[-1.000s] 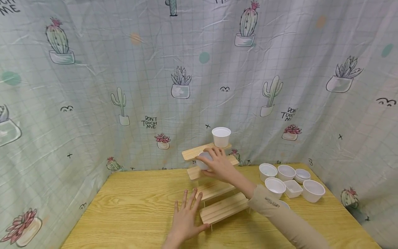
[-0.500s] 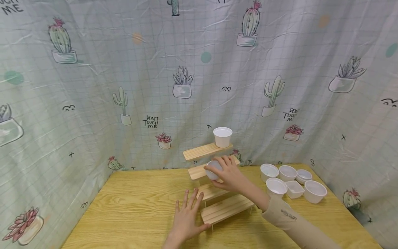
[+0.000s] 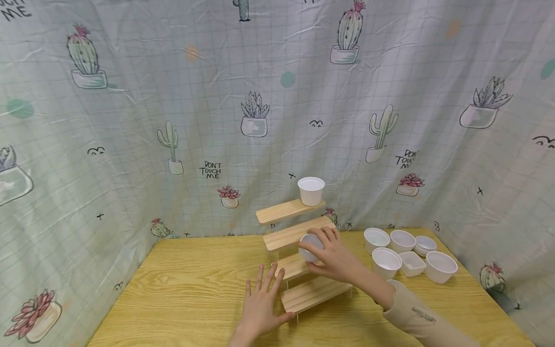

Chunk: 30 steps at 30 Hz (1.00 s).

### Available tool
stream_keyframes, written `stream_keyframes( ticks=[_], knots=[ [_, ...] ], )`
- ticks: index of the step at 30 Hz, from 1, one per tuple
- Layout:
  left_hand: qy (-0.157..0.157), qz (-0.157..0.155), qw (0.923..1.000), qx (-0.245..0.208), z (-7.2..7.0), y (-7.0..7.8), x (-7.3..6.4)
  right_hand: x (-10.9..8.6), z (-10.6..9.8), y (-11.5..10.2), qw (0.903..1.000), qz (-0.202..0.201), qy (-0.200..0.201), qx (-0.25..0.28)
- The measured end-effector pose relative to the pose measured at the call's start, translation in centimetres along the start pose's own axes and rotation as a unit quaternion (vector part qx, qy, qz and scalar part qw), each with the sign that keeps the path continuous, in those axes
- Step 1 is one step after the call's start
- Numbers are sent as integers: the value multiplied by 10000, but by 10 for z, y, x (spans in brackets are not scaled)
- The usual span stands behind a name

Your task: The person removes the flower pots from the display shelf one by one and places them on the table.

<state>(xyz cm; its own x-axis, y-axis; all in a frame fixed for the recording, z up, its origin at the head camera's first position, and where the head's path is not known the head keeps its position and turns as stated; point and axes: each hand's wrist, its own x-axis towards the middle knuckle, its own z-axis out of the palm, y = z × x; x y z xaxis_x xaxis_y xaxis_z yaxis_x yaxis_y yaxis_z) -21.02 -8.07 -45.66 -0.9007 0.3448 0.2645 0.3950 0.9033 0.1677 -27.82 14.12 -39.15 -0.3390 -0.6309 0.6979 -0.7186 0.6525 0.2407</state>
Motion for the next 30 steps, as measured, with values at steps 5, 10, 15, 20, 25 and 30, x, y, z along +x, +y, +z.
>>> stream_keyframes(
  ticks=[5,10,15,20,25,30],
  knots=[
    [29,13,10000,3,0,0,-1,-8,-6,0,9999,28,115,30],
    [53,10,10000,18,0,0,-2,-19,-11,1,9999,26,47,150],
    [147,30,9999,-48,0,0,-2,-30,-15,3,9998,47,37,192],
    [88,-17,9998,-178,-1,2,-2,-46,-20,4,9993,203,-22,302],
    [-30,-73,9998,-167,-3,4,-1,-62,-25,7,9991,311,53,284],
    [-40,-65,9998,-184,-4,3,-2,-79,-29,12,9989,437,92,142]
  ],
)
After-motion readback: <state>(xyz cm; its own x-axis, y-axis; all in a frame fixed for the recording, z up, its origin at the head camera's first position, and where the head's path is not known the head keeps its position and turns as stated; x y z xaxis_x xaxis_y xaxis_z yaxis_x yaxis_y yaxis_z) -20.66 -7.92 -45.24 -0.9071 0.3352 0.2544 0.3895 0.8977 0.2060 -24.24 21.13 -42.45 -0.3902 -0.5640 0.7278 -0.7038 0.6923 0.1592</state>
